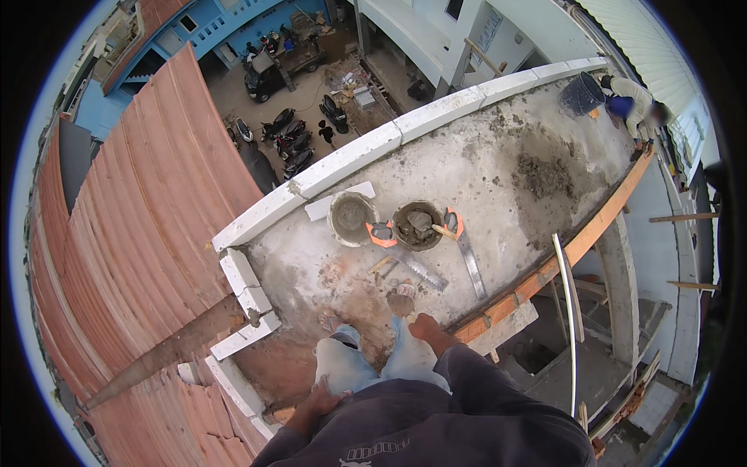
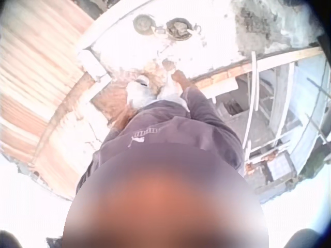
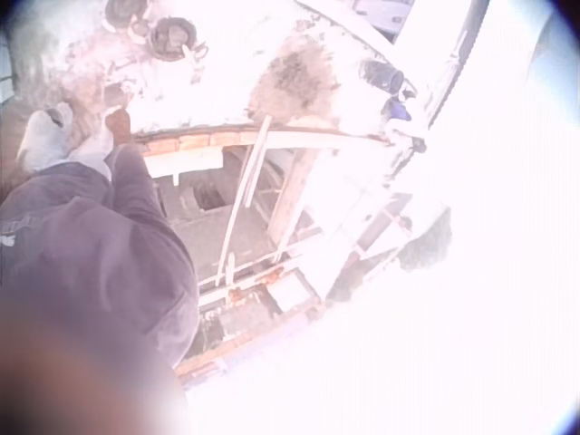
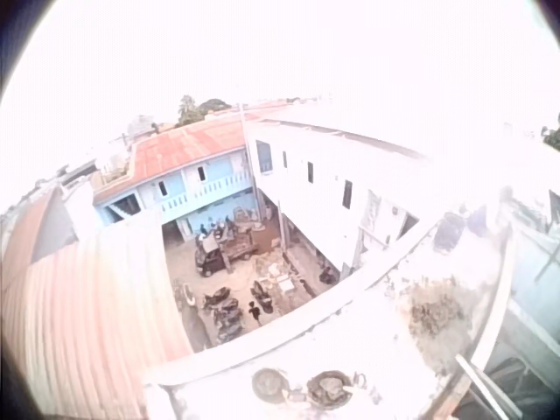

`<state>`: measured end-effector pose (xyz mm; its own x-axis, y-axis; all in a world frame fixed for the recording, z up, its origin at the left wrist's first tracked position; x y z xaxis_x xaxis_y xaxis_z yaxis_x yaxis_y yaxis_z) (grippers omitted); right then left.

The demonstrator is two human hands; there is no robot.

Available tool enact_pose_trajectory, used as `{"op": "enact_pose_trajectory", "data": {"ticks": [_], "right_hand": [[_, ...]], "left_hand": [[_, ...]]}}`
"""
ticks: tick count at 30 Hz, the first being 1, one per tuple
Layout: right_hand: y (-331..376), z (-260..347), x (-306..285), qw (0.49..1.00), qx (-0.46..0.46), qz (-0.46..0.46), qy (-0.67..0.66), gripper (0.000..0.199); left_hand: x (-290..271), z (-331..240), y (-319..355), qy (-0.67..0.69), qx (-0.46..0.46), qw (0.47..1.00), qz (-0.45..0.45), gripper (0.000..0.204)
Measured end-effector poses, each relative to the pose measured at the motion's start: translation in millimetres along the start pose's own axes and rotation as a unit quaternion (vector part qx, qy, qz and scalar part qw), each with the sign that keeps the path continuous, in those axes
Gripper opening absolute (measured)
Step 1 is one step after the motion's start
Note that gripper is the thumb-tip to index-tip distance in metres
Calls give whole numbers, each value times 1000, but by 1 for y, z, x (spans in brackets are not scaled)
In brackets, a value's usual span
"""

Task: The person clears rubble and broken bricks from a rooftop construction area using a trowel and hands. They scoop debris into a bucket and throw remaining pieces off the edge, working methodically across the surface.

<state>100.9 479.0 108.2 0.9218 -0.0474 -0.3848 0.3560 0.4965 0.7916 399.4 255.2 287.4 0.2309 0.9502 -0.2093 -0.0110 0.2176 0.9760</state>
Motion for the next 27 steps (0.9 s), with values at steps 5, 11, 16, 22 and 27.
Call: {"op": "enact_pose_trajectory", "data": {"ticks": [5, 11, 16, 22, 27], "right_hand": [[-88, -14, 54, 999, 15, 40, -6, 50], [-223, -88, 64, 994, -36, 93, 38, 53], [-318, -134, -78, 907, 28, -358, 220, 39], [-379, -148, -175, 930, 154, -132, 306, 53], [-389, -142, -130, 982, 52, -26, 181, 59]], "left_hand": [[47, -13, -58, -6, -32, 994, 100, 150], [42, -33, -206, -57, -65, 991, 99, 142], [-68, -83, -431, 16, -81, 991, -102, 84], [-222, -261, -579, 177, 104, 939, -276, 93], [-257, -335, -597, 255, 90, 923, -275, 62]]}}
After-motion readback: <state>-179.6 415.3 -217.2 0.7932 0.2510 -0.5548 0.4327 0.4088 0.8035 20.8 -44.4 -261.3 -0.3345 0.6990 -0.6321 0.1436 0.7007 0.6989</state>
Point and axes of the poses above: each hand's wrist, its own y-axis away from the middle knuckle, its own x-axis out of the palm, z = x × y, the point moved 2 cm from there along -y, towards the middle knuckle, and after that the axes turned 13 degrees about -x, right-handed, at the moved point
